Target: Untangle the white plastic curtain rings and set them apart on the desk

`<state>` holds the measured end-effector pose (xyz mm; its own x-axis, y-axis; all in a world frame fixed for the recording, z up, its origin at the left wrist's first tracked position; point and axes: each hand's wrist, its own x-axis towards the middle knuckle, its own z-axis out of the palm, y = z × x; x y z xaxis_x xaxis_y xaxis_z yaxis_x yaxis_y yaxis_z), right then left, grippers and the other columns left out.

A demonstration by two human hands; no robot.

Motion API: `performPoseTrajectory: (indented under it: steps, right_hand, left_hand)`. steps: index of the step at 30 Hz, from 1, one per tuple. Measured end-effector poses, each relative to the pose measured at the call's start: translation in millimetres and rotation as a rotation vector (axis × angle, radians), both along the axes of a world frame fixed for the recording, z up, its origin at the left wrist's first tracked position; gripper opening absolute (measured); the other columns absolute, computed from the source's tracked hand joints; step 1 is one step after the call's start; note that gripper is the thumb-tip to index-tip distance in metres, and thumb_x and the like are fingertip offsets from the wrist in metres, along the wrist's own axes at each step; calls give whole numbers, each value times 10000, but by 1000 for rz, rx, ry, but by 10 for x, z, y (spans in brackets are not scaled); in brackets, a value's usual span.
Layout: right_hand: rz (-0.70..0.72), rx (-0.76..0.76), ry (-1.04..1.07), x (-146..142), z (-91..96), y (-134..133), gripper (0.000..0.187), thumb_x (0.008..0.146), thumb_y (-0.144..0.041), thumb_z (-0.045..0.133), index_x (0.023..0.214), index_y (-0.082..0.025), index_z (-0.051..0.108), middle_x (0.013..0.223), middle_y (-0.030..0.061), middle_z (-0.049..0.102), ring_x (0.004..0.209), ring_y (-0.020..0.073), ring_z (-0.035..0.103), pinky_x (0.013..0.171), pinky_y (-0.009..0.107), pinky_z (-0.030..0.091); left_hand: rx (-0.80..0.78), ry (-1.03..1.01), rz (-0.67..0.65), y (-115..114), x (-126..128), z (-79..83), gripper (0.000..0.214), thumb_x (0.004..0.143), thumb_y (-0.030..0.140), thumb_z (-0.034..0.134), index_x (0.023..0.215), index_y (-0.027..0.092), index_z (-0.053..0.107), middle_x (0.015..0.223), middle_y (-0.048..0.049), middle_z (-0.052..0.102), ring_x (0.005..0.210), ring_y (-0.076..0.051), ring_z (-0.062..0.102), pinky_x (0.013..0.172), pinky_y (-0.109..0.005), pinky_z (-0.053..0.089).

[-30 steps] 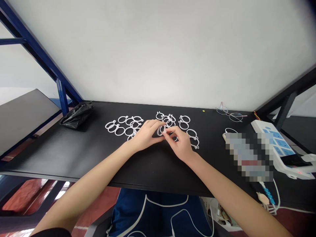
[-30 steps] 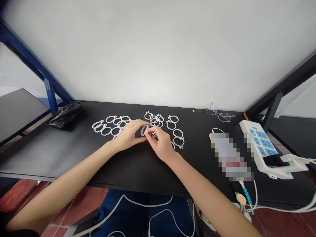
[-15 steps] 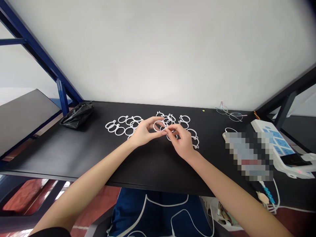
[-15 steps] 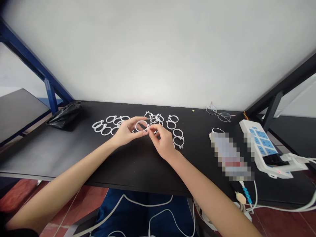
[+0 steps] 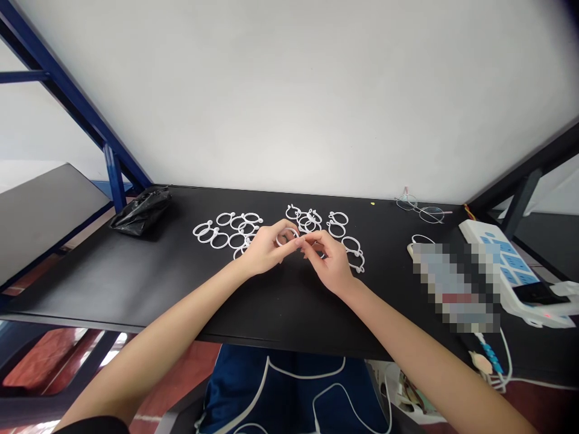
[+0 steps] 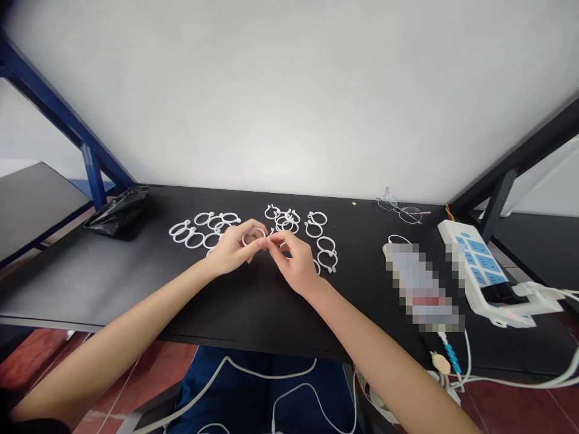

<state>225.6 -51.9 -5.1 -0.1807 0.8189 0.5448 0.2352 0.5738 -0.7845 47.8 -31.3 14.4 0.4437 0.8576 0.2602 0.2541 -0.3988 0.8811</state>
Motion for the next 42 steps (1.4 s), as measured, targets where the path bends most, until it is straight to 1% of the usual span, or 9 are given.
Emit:
performPoseTrajectory:
  steps: [4,8,20,22,26,30,32,35,42]
  right_hand:
    - [43,-9,-121,28,16,8,199,985,-357,453,938,-208,577,752,14,649,597,126,595,544,251,493]
    - [82,19,-262,54,2,14,294,1021,-332,348,805,-214,509,602,-39,489,500,101,446,524,243,390]
    - [106,39,-270,78,31,17,322,1018,-332,349,746,-212,470,593,-45,432,499,98,399,515,239,355]
    - [94,31,-281,73,34,24,324,1016,-326,356,741,-212,484,586,-45,436,495,100,402,515,242,358]
    - [-29,17,-305,56,18,47,309,998,-326,403,736,-210,520,602,-27,514,502,112,449,525,256,389]
    - [-140,83,-332,51,-47,95,168,939,-311,542,833,-212,626,757,20,655,610,147,567,591,289,484]
    - [-146,159,-367,58,-97,131,83,897,-273,610,891,-218,671,939,63,713,844,216,635,741,362,541]
    - [-104,197,-444,77,-164,178,121,829,-180,676,941,-219,702,1023,84,727,1093,299,580,912,503,509]
    - [-42,115,-524,86,-140,167,164,823,-62,625,846,-215,680,832,51,705,916,253,597,836,457,503]
  left_hand:
    - [0,45,15,-2,12,19,267,931,434,505,942,168,517,639,29,609,398,-65,502,429,-175,401]
    - [-23,45,-10,-8,14,42,274,940,434,485,899,165,517,586,41,574,394,-69,505,430,-172,413]
    - [-47,6,-91,-18,12,28,284,966,432,451,896,168,530,527,60,548,404,-87,542,490,-201,451]
    - [37,96,-34,-15,11,28,289,968,437,442,909,173,545,554,49,572,455,-97,562,530,-210,449]
    - [324,417,253,22,0,10,328,963,437,432,832,181,589,747,-16,665,623,-138,608,576,-240,409]
    - [452,701,448,127,-59,-71,399,956,478,444,796,159,621,808,-80,685,735,-215,633,624,-298,413]
    - [497,815,470,184,-104,-127,430,934,510,478,771,143,632,793,-118,691,797,-275,637,712,-364,434]
    - [535,878,479,237,-156,-198,436,897,537,531,780,135,651,803,-148,692,838,-322,628,761,-421,428]
    - [579,965,487,233,-170,-259,290,873,428,598,803,154,656,848,-141,668,865,-312,604,742,-405,421]
